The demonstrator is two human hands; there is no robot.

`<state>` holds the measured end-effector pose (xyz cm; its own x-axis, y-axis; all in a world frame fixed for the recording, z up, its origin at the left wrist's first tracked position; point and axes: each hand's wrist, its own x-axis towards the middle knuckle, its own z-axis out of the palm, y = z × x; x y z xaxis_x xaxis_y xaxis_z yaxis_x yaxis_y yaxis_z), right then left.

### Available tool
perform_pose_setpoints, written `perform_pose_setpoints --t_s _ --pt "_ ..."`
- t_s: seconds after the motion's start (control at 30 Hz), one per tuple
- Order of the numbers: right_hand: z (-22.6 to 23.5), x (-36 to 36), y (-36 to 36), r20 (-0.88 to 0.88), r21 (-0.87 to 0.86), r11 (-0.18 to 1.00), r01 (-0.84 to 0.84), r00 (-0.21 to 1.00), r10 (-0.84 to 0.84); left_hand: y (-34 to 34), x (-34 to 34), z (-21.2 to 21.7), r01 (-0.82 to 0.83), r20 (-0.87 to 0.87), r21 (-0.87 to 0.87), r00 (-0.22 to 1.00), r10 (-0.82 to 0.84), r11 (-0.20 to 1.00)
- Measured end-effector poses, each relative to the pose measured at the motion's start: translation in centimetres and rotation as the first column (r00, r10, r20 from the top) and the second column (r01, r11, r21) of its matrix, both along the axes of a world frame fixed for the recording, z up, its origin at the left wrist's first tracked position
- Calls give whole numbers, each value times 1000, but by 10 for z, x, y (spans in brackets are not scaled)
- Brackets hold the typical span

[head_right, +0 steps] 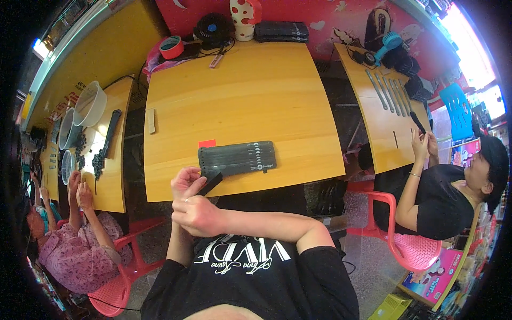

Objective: Assembling small components and buckles onto black watch straps at a manufacturing workbench.

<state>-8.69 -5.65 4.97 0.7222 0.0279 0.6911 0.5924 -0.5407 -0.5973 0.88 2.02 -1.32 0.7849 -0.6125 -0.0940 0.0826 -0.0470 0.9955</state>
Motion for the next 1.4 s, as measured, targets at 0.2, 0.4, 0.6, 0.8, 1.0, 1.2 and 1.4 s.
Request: perform_pose_setpoints --t_s 0.2,0.4,0.6,0.8,1.0,1.2,1.4 --pt "12 7 38 101 81 917 -390 919 382 4 3 8 45 66 -66 997 -41 997" --pt "41 1 36 231 58 881 -470 865 446 40 12 26 -12 -260 -197 965 -41 980" --pt "35 -65 -62 -62 292 953 87 996 -72 44 1 44 -135 -67 -77 989 130 988" --pt "-4 -121 -123 -377 382 717 583 807 -455 7 -1 40 -40 -166 -3 985 39 999" --pt "-28 -114 -151 -423 360 675 644 757 -497 -14 -12 33 -74 92 93 994 66 993" --pt "-40 -110 -157 -464 345 710 614 769 -440 -8 -12 28 -105 46 102 994 100 989" --pt "-42 -109 -159 -503 294 711 639 736 -453 -9 -11 29 -113 29 103 993 111 988"
